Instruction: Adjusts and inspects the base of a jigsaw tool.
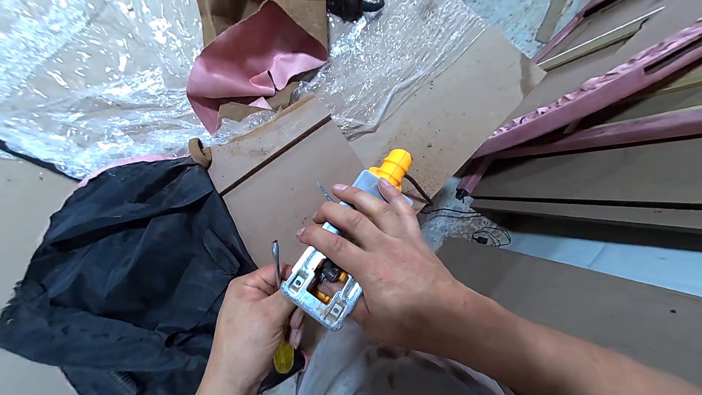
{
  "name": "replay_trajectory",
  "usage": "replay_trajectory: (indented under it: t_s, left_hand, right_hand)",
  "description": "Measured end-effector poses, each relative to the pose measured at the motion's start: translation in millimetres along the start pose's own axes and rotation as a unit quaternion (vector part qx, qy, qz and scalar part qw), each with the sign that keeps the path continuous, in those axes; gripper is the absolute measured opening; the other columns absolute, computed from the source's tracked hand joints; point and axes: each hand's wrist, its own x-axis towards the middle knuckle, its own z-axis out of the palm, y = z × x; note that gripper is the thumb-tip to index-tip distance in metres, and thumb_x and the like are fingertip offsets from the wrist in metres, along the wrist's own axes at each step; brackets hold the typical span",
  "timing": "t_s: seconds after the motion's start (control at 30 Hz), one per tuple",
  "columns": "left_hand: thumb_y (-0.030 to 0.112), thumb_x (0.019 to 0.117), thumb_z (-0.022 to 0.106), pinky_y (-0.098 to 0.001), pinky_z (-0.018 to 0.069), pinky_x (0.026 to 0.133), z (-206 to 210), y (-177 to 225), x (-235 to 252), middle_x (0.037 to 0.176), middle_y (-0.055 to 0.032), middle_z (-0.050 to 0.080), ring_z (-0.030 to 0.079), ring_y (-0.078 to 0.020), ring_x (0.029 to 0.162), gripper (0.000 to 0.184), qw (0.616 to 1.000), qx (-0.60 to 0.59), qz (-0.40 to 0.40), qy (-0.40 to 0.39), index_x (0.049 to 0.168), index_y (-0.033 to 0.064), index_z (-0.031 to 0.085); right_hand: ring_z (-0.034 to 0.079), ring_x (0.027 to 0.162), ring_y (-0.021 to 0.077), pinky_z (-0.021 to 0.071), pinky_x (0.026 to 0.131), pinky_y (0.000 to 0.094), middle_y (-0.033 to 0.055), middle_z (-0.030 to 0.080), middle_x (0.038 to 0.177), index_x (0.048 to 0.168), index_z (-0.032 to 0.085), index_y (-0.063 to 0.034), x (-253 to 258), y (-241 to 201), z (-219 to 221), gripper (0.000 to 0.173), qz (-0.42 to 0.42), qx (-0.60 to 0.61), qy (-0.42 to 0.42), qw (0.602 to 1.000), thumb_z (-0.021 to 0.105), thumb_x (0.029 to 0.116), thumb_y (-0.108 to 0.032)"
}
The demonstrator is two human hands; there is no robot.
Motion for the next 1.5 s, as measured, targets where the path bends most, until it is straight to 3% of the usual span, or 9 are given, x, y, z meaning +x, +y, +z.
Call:
replay_trajectory:
  t_s: [0.6,0.7,0.77,0.83,0.9,0.97,1.13,1.3,1.5]
  left_hand:
    - [0.008,0.0831,0.074,-0.0252,0.0459,0.035,4,6,7,0.053,-0.0108,0.058,0.052,-0.0123,0.037,0.007,0.999,0.039,0.014,0.001,0.076,0.0077,0.074]
    - [0.008,0.0840,0.072,-0.0248,0.0458,0.035,2,7,7,0.054,-0.0108,0.058,0.052,-0.0122,0.038,0.007,0.999,0.044,0.019,0.005,0.078,0.0073,0.074]
    - [0.009,0.0852,0.073,-0.0251,0.0466,0.035,2,8,8,0.055,-0.0112,0.060,0.053,-0.0127,0.038,0.005,0.999,0.045,0.027,0.012,0.080,0.0073,0.075]
    - [0.010,0.0869,0.074,-0.0253,0.0473,0.036,0,8,8,0.056,-0.0113,0.061,0.054,-0.0132,0.039,0.006,0.999,0.045,0.028,0.013,0.082,0.0074,0.075]
    - [0.011,0.0867,0.075,-0.0249,0.0474,0.037,-1,8,8,0.057,-0.0112,0.061,0.054,-0.0125,0.039,0.005,0.999,0.044,0.023,0.008,0.082,0.0080,0.076]
    - [0.013,0.0861,0.076,-0.0249,0.0468,0.036,1,7,7,0.056,-0.0110,0.060,0.053,-0.0123,0.039,0.006,0.999,0.042,0.017,0.001,0.082,0.0083,0.075]
    - [0.016,0.0837,0.078,-0.0253,0.0458,0.035,6,6,3,0.056,-0.0099,0.060,0.053,-0.0131,0.038,0.012,0.998,0.055,0.006,-0.005,0.076,0.0087,0.072]
    - [0.015,0.0840,0.078,-0.0251,0.0439,0.034,11,4,1,0.056,-0.0094,0.060,0.051,-0.0124,0.037,0.013,0.999,0.052,0.007,-0.009,0.076,0.0082,0.072]
    - [0.011,0.0850,0.073,-0.0261,0.0441,0.033,12,2,1,0.054,-0.0098,0.059,0.051,-0.0131,0.037,0.011,0.998,0.050,0.024,0.005,0.075,0.0078,0.072]
  right_hand:
    - [0.028,0.154,0.0311,0.0136,0.123,0.0713,0.0017,0.049,0.155,0.147,0.056,-0.0257,0,19,-3,0.068,-0.055,0.033,0.015,0.998,0.074,0.0816,-0.031]
    - [0.034,0.152,0.0308,0.0171,0.122,0.0722,0.0053,0.051,0.154,0.143,0.059,-0.0206,-9,25,7,0.057,-0.083,0.089,0.105,0.987,0.071,0.0876,-0.026]
    - [0.040,0.148,0.0306,0.0222,0.122,0.0731,0.0048,0.056,0.145,0.122,0.066,-0.0189,-27,29,22,0.031,-0.088,0.119,0.219,0.965,0.073,0.0925,-0.024]
    - [0.051,0.130,0.0170,0.0348,0.119,0.0550,-0.0045,0.059,0.124,0.102,0.064,-0.0230,-52,28,37,0.012,-0.074,0.098,0.276,0.953,0.073,0.0945,-0.027]
    - [0.058,0.094,0.0106,0.0452,0.092,0.0359,-0.0053,0.063,0.095,0.100,0.071,-0.0212,-66,22,48,0.009,-0.073,0.102,0.266,0.956,0.074,0.0946,-0.028]
    - [0.060,0.082,0.0115,0.0498,0.081,0.0316,-0.0032,0.065,0.085,0.108,0.074,-0.0182,-68,16,52,0.014,-0.076,0.098,0.233,0.965,0.070,0.0976,-0.026]
    - [0.063,0.086,0.0163,0.0505,0.080,0.0350,-0.0005,0.069,0.090,0.117,0.072,-0.0164,-62,13,56,0.020,-0.090,0.018,0.197,0.976,0.059,0.1022,-0.022]
    - [0.066,0.089,0.0182,0.0543,0.083,0.0350,0.0032,0.070,0.091,0.114,0.070,-0.0113,-62,24,61,0.019,-0.152,0.015,0.219,0.964,0.055,0.1028,-0.017]
    - [0.064,0.088,0.0169,0.0526,0.085,0.0341,0.0021,0.068,0.087,0.105,0.069,-0.0111,-61,17,74,0.015,-0.124,0.031,0.279,0.952,0.055,0.1021,-0.015]
